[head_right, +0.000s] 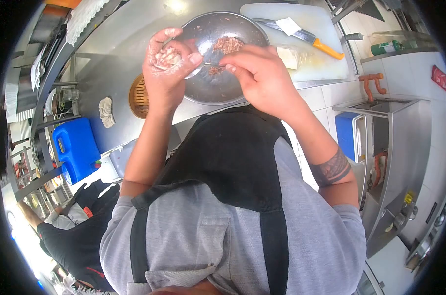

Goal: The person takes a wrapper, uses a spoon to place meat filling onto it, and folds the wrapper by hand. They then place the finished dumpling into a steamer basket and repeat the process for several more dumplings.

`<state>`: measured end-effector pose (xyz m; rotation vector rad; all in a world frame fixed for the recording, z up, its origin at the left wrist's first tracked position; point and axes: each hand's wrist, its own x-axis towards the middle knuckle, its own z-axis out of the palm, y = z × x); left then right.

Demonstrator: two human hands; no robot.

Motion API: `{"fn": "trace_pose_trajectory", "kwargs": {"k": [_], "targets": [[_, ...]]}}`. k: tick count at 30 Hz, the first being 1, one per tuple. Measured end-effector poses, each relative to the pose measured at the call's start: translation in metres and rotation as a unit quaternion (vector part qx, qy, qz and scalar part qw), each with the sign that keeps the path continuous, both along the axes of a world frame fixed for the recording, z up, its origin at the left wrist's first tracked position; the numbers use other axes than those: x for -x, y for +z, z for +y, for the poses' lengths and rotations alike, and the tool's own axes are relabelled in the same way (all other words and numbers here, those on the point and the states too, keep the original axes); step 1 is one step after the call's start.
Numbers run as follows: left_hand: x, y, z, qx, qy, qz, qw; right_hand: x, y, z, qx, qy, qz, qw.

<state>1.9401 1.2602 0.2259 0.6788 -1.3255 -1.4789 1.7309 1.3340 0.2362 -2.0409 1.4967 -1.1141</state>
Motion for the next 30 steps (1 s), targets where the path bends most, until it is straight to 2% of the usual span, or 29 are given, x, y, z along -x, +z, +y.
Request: {"fn": "trace_pose_trajectory", "kwargs": {"k": [1,3,4,6,9,10,11,13,15,16,17,19,22,23,25,27,28,29,30], "targets": [[0.003,0.001,0.002,0.000,0.000,0.000,1.000,-0.001,0.001,0.000,0.007,-0.003,-0.002,1.000],[0.010,0.006,0.010,-0.040,0.081,-0.028,0.996,0.000,-0.003,-0.001,0.003,-0.002,-0.008,1.000],[0.007,0.008,0.012,-0.040,0.083,-0.027,0.995,0.001,-0.006,-0.002,0.000,0.001,-0.014,1.000],[-0.002,0.013,0.012,0.086,0.047,-0.080,0.992,0.005,-0.009,-0.004,0.014,0.002,-0.008,1.000],[-0.029,0.010,0.007,0.143,-0.002,-0.093,0.985,0.009,-0.010,-0.006,0.026,0.001,0.003,1.000],[-0.039,0.014,0.008,0.170,0.016,-0.148,0.974,0.010,-0.011,-0.007,0.023,0.002,0.009,1.000],[-0.044,0.022,0.011,0.169,0.023,-0.149,0.974,0.009,-0.010,-0.009,0.023,0.009,0.009,1.000],[-0.052,0.051,0.016,0.172,0.001,-0.380,0.909,0.006,-0.011,-0.012,0.026,0.027,0.046,0.998],[-0.057,0.044,0.018,0.198,0.028,-0.372,0.906,0.000,-0.013,-0.012,0.028,0.051,0.071,0.996],[-0.063,0.040,0.018,0.222,0.004,-0.405,0.887,-0.004,-0.015,-0.014,0.031,0.063,0.097,0.993],[-0.069,0.036,0.019,0.245,-0.021,-0.437,0.865,-0.009,-0.017,-0.015,0.034,0.079,0.092,0.992],[-0.079,0.018,0.024,0.218,0.000,-0.441,0.870,-0.013,-0.022,-0.016,0.019,0.101,0.107,0.989],[-0.101,-0.006,0.030,0.089,0.017,-0.424,0.901,-0.009,-0.041,-0.014,-0.003,0.097,0.127,0.987],[-0.113,-0.021,0.029,0.089,0.019,-0.426,0.900,-0.005,-0.046,-0.013,-0.007,0.088,0.132,0.987],[-0.143,-0.058,0.019,0.028,0.143,-0.486,0.862,0.001,-0.050,-0.009,-0.029,0.074,0.123,0.989],[-0.169,-0.083,-0.003,-0.012,0.158,-0.573,0.804,0.007,-0.051,-0.004,-0.054,0.061,0.115,0.990],[-0.185,-0.106,-0.017,-0.014,0.159,-0.574,0.803,0.009,-0.052,-0.002,-0.083,0.045,0.115,0.989],[-0.201,-0.133,-0.033,0.017,0.191,-0.607,0.772,0.011,-0.052,0.000,-0.111,0.028,0.116,0.987],[-0.204,-0.138,-0.041,0.049,0.222,-0.637,0.737,0.014,-0.052,0.002,-0.112,0.029,0.115,0.987]]}}
